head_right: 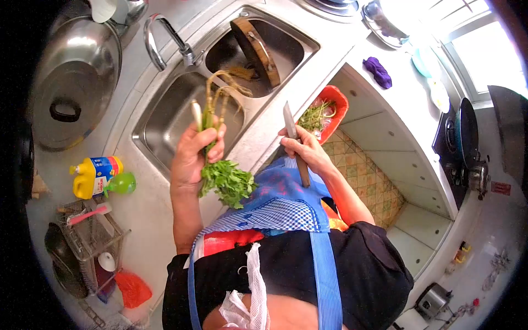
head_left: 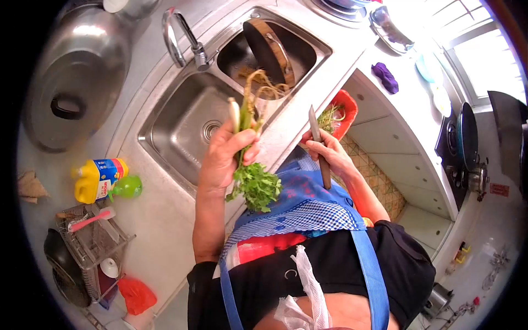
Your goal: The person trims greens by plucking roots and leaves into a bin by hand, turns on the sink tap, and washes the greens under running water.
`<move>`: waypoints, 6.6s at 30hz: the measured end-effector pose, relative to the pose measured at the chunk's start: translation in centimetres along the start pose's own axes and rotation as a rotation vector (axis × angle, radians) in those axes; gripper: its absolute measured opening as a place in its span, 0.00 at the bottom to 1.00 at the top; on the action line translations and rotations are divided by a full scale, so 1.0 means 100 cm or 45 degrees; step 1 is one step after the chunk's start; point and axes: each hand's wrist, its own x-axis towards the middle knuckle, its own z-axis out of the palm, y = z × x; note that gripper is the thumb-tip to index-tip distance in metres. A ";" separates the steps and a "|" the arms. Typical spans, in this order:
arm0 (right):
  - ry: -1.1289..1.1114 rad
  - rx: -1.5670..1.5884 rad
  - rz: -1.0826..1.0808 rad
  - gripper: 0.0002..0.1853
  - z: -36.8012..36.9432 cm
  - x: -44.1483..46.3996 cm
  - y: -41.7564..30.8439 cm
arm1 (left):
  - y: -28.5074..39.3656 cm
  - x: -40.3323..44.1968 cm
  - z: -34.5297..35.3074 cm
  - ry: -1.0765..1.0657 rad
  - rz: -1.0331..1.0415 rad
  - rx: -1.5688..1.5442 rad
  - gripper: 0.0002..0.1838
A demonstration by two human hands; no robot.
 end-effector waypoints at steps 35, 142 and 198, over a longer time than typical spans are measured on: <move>-0.564 -0.098 0.066 0.29 -0.200 -0.027 -0.031 | -0.254 0.100 0.119 0.380 -0.044 0.074 0.16; -0.650 -0.360 0.112 0.31 -0.243 0.026 -0.012 | -0.281 0.133 0.107 0.590 -0.136 0.424 0.13; -0.726 0.056 0.378 0.31 -0.252 0.056 0.014 | -0.280 0.137 0.083 0.388 -0.262 0.562 0.13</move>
